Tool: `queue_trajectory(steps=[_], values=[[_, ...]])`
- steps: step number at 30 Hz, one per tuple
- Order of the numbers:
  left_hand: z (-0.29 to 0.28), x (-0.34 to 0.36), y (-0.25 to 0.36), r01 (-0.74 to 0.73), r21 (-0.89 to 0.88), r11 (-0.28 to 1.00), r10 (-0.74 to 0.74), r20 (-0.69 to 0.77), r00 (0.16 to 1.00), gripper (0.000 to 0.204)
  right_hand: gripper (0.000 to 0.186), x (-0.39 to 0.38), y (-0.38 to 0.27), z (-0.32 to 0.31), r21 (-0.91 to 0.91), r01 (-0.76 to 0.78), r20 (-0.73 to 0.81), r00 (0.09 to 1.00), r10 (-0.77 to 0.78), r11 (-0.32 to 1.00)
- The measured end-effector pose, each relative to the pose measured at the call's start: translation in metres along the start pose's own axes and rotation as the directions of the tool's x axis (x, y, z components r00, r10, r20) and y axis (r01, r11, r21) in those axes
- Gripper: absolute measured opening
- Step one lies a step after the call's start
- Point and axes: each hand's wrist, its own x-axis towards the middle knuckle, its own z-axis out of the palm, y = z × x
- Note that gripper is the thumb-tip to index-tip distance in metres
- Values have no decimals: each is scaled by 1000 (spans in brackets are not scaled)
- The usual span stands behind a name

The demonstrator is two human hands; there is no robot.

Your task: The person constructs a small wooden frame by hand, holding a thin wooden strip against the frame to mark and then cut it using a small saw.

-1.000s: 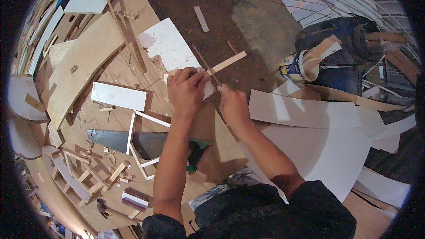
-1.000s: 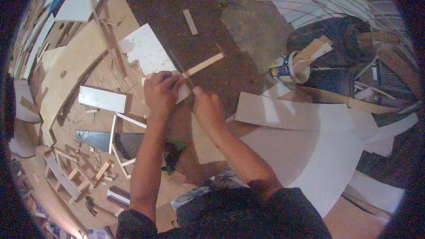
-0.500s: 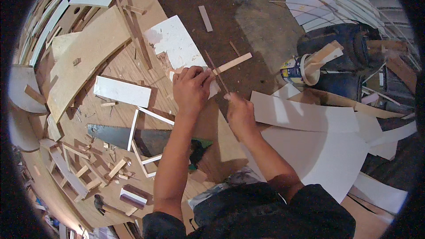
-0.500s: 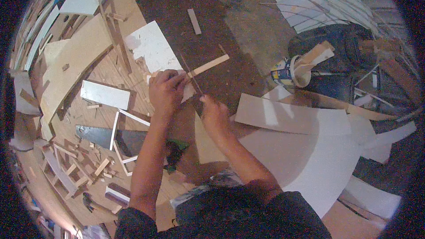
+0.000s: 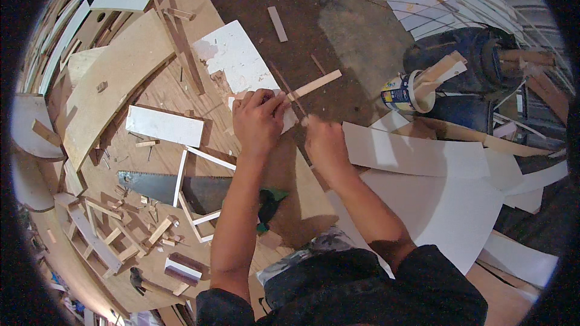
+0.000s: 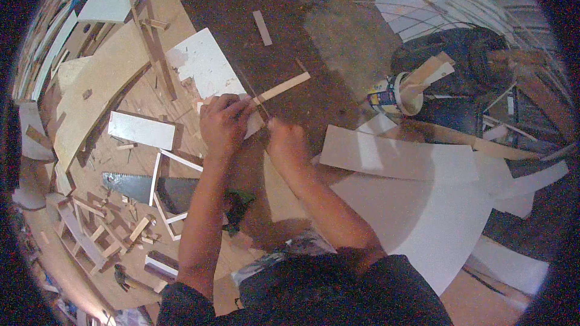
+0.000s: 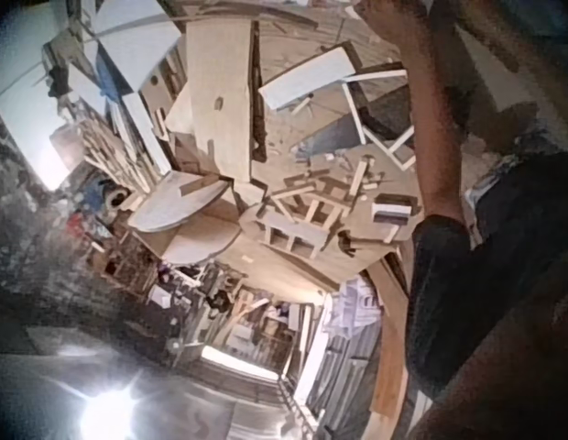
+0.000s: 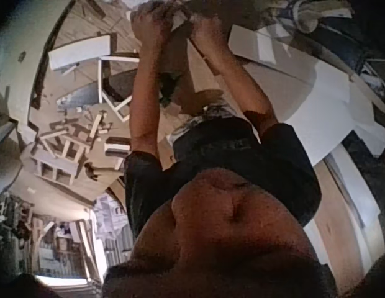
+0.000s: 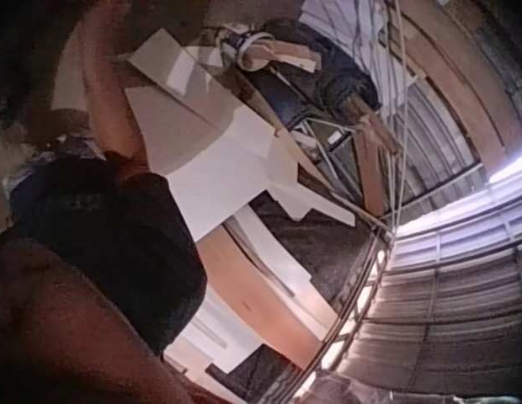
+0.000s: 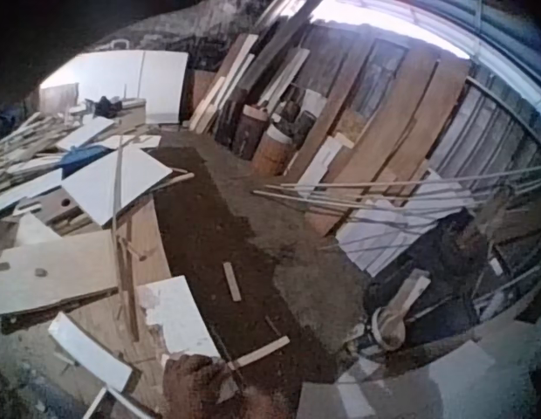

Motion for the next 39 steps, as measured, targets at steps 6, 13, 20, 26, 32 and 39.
queue_trajectory(steps=[6, 13, 20, 26, 32, 39], values=[[2, 0, 1, -27, 37, 999, 28, -18, 999, 15, 22, -3, 8, 14, -36, 7, -106, 994, -11, 999], [0, 0, -1, -7, 8, 1000, 7, -20, 1000, 15, 20, -11, 13, 11, 67, 70, -99, 993, -63, 995], [-2, -2, 0, -10, 28, 1000, 9, 33, 999, 15, 19, -27, 15, 16, 178, 10, -98, 995, 7, 984], [-3, 2, 4, -14, 20, 1000, 13, 26, 1000, 13, 20, -8, 25, 24, 212, 24, -103, 995, -2, 977], [1, -1, 0, -6, 2, 1000, 6, 9, 1000, 13, 22, -10, 16, 20, 49, 67, -129, 990, -60, 997], [-1, -1, 3, 6, 12, 1000, -7, 42, 999, 14, 18, -26, 26, 22, 357, 24, -122, 992, 21, 934]])
